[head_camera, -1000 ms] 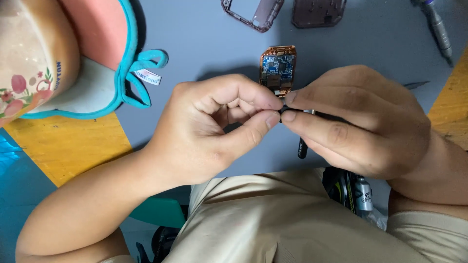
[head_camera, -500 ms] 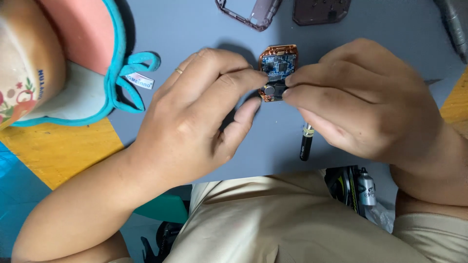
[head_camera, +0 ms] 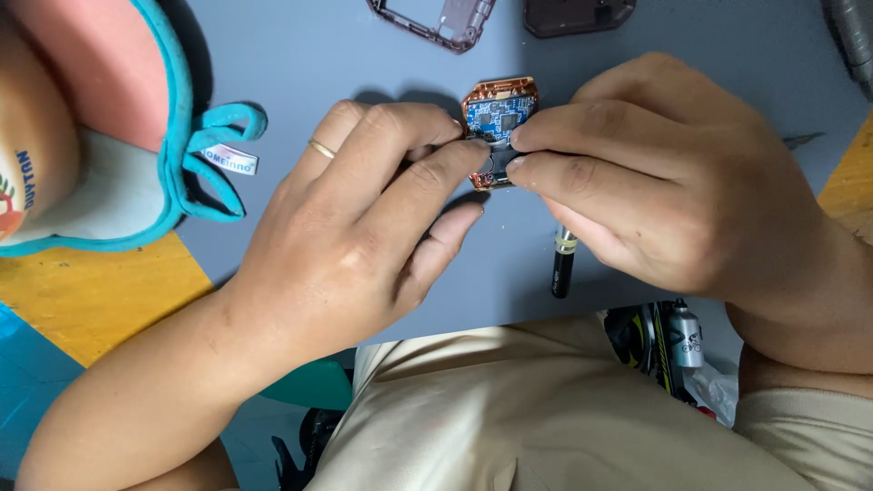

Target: Cleaning and inspecting the internal components of a smartwatch using a cloth, brush, and precision tool on a repair mat.

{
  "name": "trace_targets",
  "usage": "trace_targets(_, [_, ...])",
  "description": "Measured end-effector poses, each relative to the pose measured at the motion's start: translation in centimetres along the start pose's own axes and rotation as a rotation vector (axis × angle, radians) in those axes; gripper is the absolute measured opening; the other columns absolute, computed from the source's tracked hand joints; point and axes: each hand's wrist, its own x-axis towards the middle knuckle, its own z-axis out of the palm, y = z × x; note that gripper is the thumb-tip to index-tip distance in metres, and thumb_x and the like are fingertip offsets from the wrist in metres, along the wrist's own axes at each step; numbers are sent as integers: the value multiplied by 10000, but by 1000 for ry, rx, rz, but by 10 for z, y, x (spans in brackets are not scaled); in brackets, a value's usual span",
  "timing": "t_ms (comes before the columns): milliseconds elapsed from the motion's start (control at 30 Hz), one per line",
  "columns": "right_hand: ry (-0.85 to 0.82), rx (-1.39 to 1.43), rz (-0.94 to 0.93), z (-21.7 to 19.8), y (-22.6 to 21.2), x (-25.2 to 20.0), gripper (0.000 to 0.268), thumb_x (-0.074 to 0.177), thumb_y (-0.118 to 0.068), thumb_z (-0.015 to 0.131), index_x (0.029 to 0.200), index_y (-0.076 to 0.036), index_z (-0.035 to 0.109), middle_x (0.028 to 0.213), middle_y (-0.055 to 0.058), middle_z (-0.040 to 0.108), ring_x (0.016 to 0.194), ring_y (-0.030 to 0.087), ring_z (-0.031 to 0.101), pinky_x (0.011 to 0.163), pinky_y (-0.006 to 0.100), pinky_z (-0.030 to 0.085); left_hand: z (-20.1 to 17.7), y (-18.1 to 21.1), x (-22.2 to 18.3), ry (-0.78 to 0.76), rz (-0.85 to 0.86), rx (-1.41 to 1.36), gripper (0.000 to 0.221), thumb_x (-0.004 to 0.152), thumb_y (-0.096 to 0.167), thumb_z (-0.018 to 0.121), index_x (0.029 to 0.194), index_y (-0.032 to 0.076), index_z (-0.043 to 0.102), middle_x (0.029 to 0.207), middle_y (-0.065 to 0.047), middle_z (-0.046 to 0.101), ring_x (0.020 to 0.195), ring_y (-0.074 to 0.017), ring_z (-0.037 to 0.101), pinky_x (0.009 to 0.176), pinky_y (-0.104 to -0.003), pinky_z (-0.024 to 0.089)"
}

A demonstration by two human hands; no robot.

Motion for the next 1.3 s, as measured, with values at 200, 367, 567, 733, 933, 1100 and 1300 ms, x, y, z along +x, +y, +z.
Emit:
trace_targets(200, [-22, -12, 13, 1, 1, -3, 89, 799, 96, 550, 844, 23, 571, 887, 113, 529, 684, 292, 462, 649, 362, 402, 0, -1, 1, 15, 43, -1, 218, 866, 87, 409, 950, -101, 481, 892, -198, 430, 804, -309, 446, 687, -360, 359])
trace_targets(367, [9, 34, 49, 2, 2, -5, 99, 819, 97, 569, 908, 55, 557, 909, 141, 547, 723, 320, 486, 683, 385, 407, 1, -1, -1, -4, 35, 83, 164, 856, 39, 477, 979, -66, 504, 924, -188, 432, 782, -309, 433, 690, -346, 384])
trace_targets(567, [34, 86, 103, 3, 2, -7, 180, 822, 120, 568, 984, 73, 504, 911, 175, 565, 756, 314, 519, 687, 404, 411, 5, 0, -3, 27, 42, 213, 127, 854, 24, 501, 974, -8, 527, 935, -167, 461, 705, -281, 413, 615, -323, 422])
trace_targets(733, [78, 116, 185, 5, 1, -12, 219, 842, 118, 589, 1022, 67, 475, 931, 193, 585, 781, 302, 545, 701, 405, 419, 5, -1, -4, 22, 44, 234, 131, 848, 33, 530, 976, 7, 527, 933, -157, 463, 697, -273, 409, 598, -324, 428])
trace_targets(933, [14, 106, 217, 7, 1, -10, 224, 815, 33, 634, 989, 41, 492, 906, 130, 575, 749, 260, 521, 715, 382, 404, 5, -1, -3, 15, 41, 231, 136, 847, 38, 527, 978, 6, 520, 933, -154, 461, 710, -273, 408, 609, -328, 427])
trace_targets(1100, [23, 81, 135, 8, 1, -8, 212, 833, 37, 614, 1000, 55, 484, 857, 135, 570, 694, 274, 507, 703, 390, 412, 5, -1, -4, 14, 38, 243, 146, 848, 40, 520, 991, 14, 519, 939, -144, 458, 715, -270, 411, 594, -326, 423])
trace_targets(1300, [13, 98, 123, 6, 0, -4, 167, 839, 17, 578, 974, 41, 483, 878, 135, 572, 733, 268, 524, 679, 380, 389, 4, -1, -4, 7, 34, 216, 153, 857, 62, 525, 1001, 12, 523, 938, -142, 456, 723, -275, 399, 598, -327, 416])
